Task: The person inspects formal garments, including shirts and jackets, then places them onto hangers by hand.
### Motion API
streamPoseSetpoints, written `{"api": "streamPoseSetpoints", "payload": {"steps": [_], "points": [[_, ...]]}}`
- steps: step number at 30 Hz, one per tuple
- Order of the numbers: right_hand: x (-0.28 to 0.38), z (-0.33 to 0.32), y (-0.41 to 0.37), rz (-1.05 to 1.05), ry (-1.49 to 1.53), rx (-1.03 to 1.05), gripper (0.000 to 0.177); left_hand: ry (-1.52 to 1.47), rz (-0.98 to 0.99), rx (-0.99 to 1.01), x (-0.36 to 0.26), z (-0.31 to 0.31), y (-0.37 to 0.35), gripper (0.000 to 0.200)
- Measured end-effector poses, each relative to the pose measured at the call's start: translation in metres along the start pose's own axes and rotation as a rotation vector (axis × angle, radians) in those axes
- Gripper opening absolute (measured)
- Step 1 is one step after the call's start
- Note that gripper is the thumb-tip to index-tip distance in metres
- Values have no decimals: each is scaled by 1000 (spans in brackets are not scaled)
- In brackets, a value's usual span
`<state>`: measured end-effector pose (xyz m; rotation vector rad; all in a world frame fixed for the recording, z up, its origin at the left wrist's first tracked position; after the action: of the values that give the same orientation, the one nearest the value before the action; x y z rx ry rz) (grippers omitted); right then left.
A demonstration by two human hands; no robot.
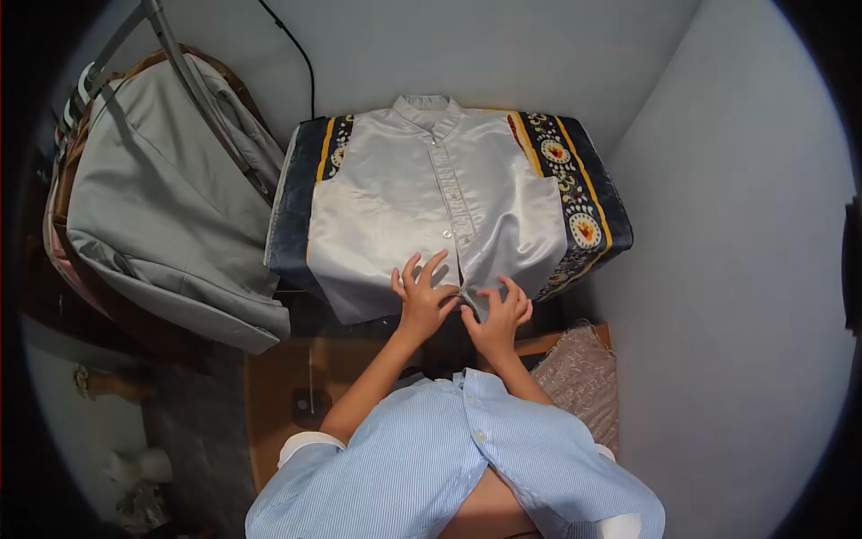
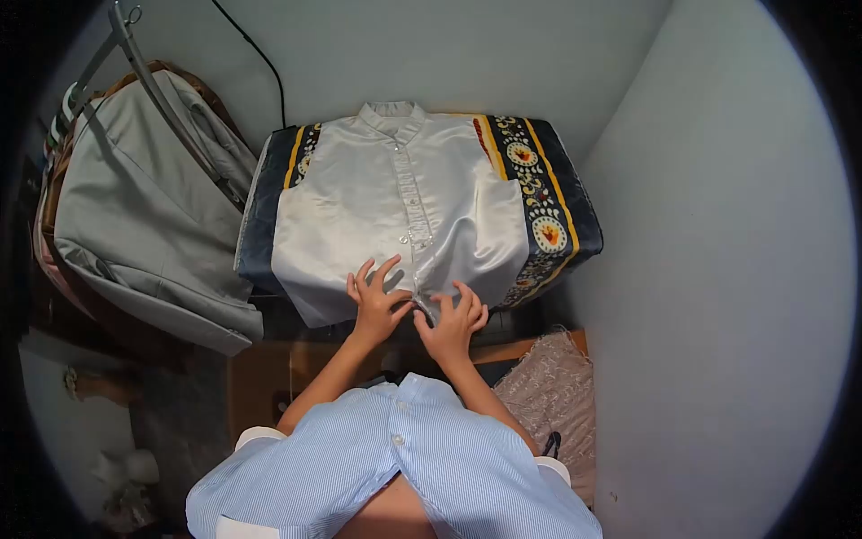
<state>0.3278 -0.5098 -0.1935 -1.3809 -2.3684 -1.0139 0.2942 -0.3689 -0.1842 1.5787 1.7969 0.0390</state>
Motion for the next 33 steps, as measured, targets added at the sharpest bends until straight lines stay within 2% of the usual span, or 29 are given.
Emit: {"api": "streamPoseSetpoints", "payload": {"steps": [2, 5, 6, 8, 12, 16, 23, 33], "points": [[19, -12, 7, -131, -4, -90, 34, 4, 9, 3, -2, -1, 1, 11], [42, -6, 19, -429, -126, -20, 37, 18, 0, 12, 0, -2, 1, 11], [41, 1, 23, -442, -177, 32, 36, 20, -2, 20, 0, -3, 1, 11], [35, 0, 30, -377, -100, 74, 32, 18, -6, 49, 2, -4, 2, 10], [24, 1, 28, -371, -149, 134, 24, 19, -7, 77, 8, -5, 3, 10], [22, 6, 21, -370, -131, 38, 23, 37, 2, 80, 6, -5, 3, 9], [22, 10, 23, -312, -116, 13, 7, 60, -53, -31, 5, -10, 2, 9], [28, 8, 16, -288, -28, -57, 8, 57, -98, -105, 5, -11, 3, 14]]}}
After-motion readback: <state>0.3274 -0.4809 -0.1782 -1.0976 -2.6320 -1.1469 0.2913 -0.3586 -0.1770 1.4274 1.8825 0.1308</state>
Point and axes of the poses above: each hand's wrist, its own y-axis towards the middle knuckle, its own z-axis out of the palm, x = y × z, the point moved 9 cm from there along y, towards the middle knuckle, and after that the axes turned 5 degrees about -z, right-handed, at the moved point
